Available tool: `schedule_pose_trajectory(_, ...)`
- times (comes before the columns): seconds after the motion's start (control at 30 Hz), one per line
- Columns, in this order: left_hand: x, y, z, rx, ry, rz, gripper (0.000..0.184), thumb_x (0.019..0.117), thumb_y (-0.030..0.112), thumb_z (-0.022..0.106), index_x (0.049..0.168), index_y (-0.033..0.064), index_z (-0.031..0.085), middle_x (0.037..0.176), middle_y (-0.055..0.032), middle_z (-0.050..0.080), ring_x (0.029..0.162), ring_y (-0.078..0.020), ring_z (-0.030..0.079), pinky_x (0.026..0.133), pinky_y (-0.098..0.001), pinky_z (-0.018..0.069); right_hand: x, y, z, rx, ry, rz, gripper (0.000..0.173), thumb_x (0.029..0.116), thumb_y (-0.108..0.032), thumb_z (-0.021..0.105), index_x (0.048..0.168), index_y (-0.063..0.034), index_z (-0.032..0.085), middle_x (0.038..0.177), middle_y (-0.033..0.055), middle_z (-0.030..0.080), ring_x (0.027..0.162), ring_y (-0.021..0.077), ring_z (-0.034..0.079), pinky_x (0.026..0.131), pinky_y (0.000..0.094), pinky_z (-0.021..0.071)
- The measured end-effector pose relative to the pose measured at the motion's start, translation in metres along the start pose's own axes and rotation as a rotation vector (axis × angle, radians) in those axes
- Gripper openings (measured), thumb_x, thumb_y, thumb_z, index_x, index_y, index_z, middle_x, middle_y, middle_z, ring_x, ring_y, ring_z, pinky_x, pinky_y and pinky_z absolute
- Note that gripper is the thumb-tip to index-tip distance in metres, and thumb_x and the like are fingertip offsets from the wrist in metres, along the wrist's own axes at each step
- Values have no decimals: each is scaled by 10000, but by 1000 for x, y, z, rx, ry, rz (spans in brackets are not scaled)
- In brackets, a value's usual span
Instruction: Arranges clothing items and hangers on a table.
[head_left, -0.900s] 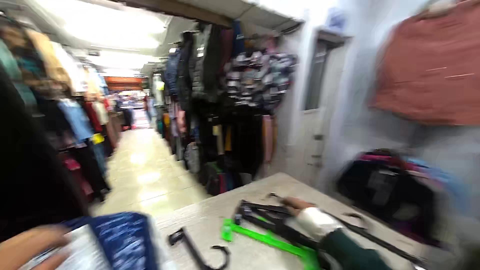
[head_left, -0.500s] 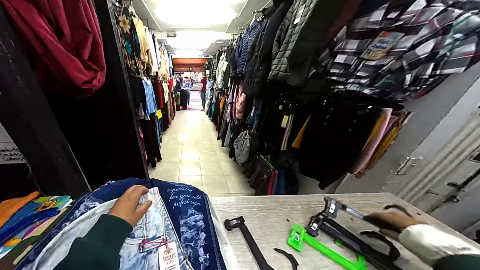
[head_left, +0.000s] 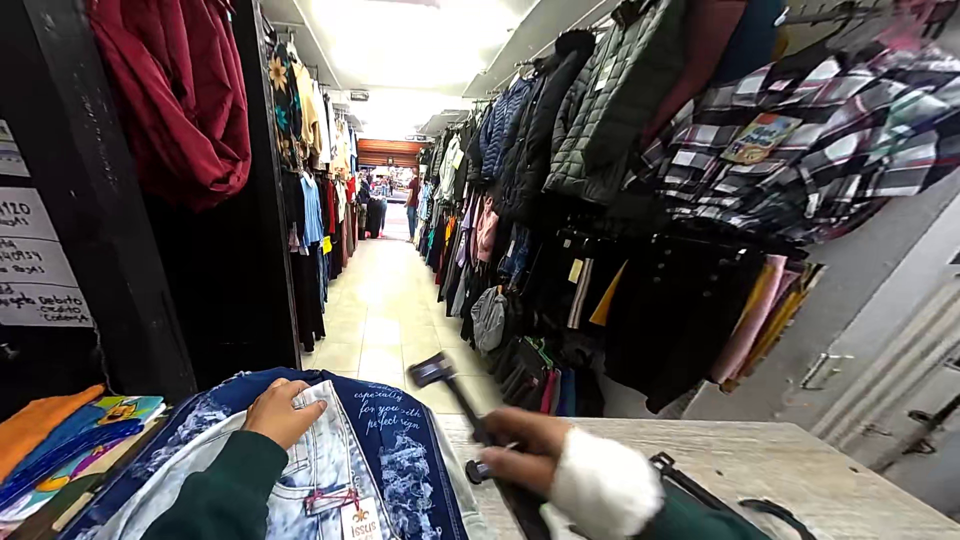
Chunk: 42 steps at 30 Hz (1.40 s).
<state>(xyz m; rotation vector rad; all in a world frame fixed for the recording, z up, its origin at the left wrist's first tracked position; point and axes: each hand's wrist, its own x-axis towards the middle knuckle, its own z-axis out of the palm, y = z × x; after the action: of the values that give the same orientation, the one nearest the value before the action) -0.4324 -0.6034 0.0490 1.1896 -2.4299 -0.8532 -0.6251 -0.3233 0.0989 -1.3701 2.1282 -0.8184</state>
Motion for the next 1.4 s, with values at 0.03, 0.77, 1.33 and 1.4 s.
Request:
schedule_pose_trajectory(0.03, 0, 0, -1, -26, 2, 8, 421, 958, 314, 713, 1240, 3, 681, 1333, -227, 599, 1261, -360, 570, 1087, -526, 422, 14, -6, 22, 18, -70, -33, 365, 993, -235, 622, 1257, 19, 610, 982, 146, 686, 808, 214, 678, 772, 422, 571)
schedule_pose_trajectory(0.77, 8, -19, 8, -221, 5, 108, 332, 950, 248, 738, 1177, 17, 666, 1102, -203, 691, 1053, -329, 660, 966, -547, 482, 131, -29, 69, 487, -2, 275, 241, 1049, -217, 586, 1097, 17, 618, 856, 35, 587, 724, 78, 560, 687, 259, 489)
schedule_pose_trajectory(1.33, -1, -5, -3, -256, -62, 103, 446, 909, 272, 787, 1193, -41, 645, 1138, -233, 670, 1063, -324, 646, 986, -498, 477, 147, -32, 89, 776, 67, 141, 211, 985, 3, 602, 796, -69, 543, 644, -22, 584, 564, 50, 548, 591, 217, 481)
schedule_pose_trajectory(1.4, -2, -4, -3, -242, -63, 91, 446, 913, 282, 783, 1189, -42, 648, 1143, -235, 668, 1069, -327, 640, 988, -498, 470, 147, -35, 92, 781, 68, 123, 235, 969, 22, 612, 768, -77, 540, 633, -27, 586, 557, 42, 545, 585, 211, 476)
